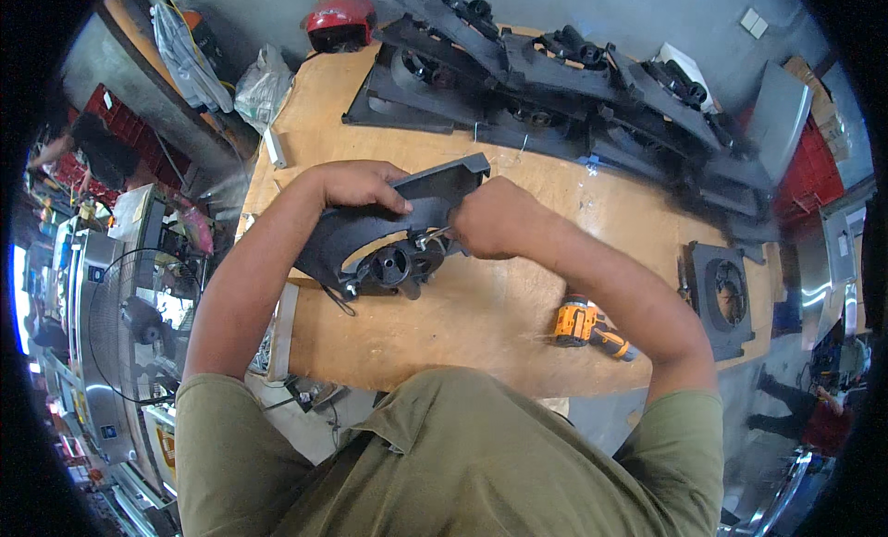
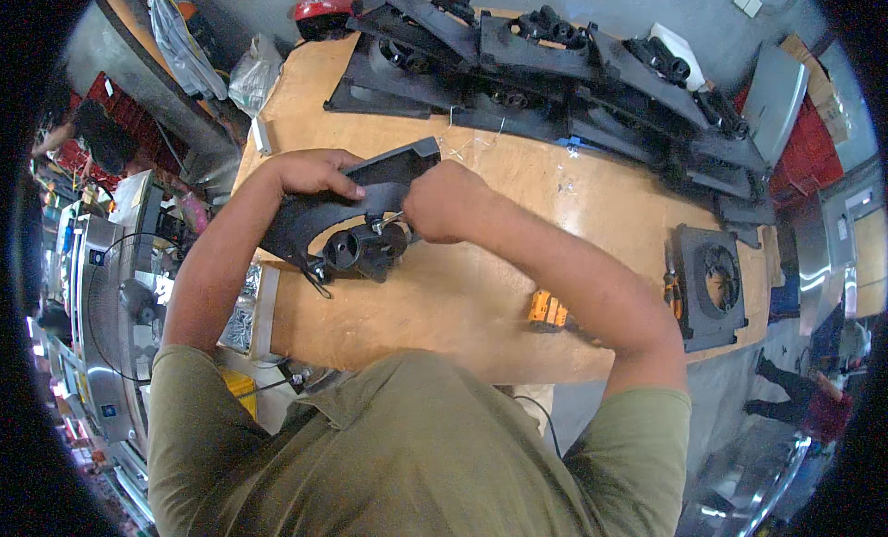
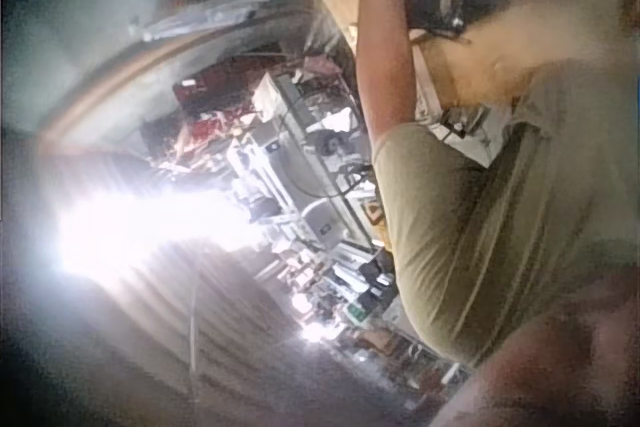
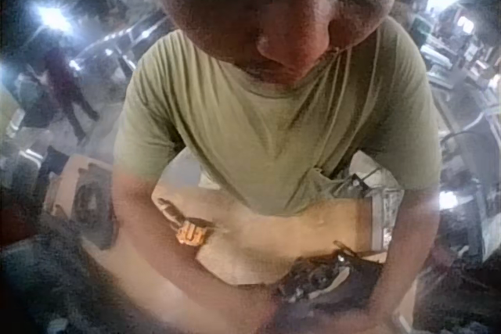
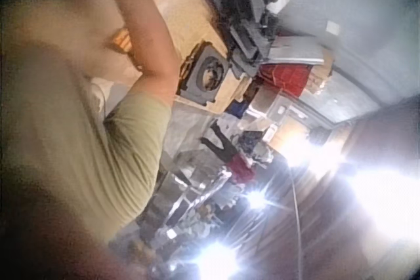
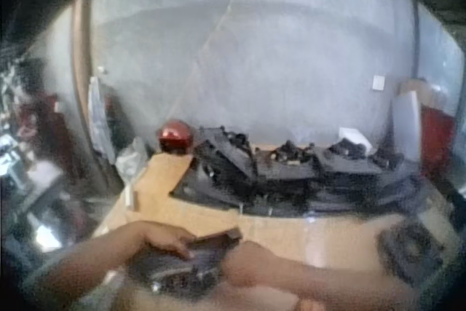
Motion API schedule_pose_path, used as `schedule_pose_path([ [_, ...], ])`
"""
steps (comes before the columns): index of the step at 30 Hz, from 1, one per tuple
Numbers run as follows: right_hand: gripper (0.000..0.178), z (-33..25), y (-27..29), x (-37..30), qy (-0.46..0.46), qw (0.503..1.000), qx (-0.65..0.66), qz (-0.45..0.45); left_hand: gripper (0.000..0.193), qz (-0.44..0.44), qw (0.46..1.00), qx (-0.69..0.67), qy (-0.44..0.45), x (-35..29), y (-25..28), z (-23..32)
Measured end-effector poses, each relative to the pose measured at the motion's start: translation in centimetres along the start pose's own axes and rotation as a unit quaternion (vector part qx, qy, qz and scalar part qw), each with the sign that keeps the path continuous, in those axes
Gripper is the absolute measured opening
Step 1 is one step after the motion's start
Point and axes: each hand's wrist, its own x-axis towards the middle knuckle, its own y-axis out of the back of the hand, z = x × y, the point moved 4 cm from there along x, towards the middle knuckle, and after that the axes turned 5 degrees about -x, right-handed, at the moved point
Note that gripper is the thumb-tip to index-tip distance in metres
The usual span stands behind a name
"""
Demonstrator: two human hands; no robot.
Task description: The person assembles black plastic components on a workbench using a cordless drill and a wrench. They repeatedly attach and detach parts, tighten fasteners, and handle multiple similar units in a workshop setting.
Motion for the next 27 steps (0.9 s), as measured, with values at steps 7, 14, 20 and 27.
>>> schedule_pose_path([
  [7, 0.031, 0.6, -1.3, -0.1, -0.047, 0.994, 0.093, 0.029, 0.049, 0.023, 1.000, 0.000, 0.006, -0.2, 0.2, 0.3],
  [14, 0.043, -0.3, -6.7, 0.6, -0.098, 0.963, 0.199, 0.156, 0.050, 0.019, 1.000, -0.019, 0.009, 0.0, 0.4, 0.2],
  [20, 0.045, -0.3, -8.1, 1.4, -0.091, 0.910, 0.296, 0.276, 0.047, 0.037, 0.997, -0.062, 0.040, 0.1, 1.7, -0.1],
  [27, 0.031, -2.8, -11.9, -1.2, -0.096, 0.971, 0.203, 0.076, 0.043, 0.113, 0.991, 0.068, -0.022, 0.1, 2.8, 0.4],
])
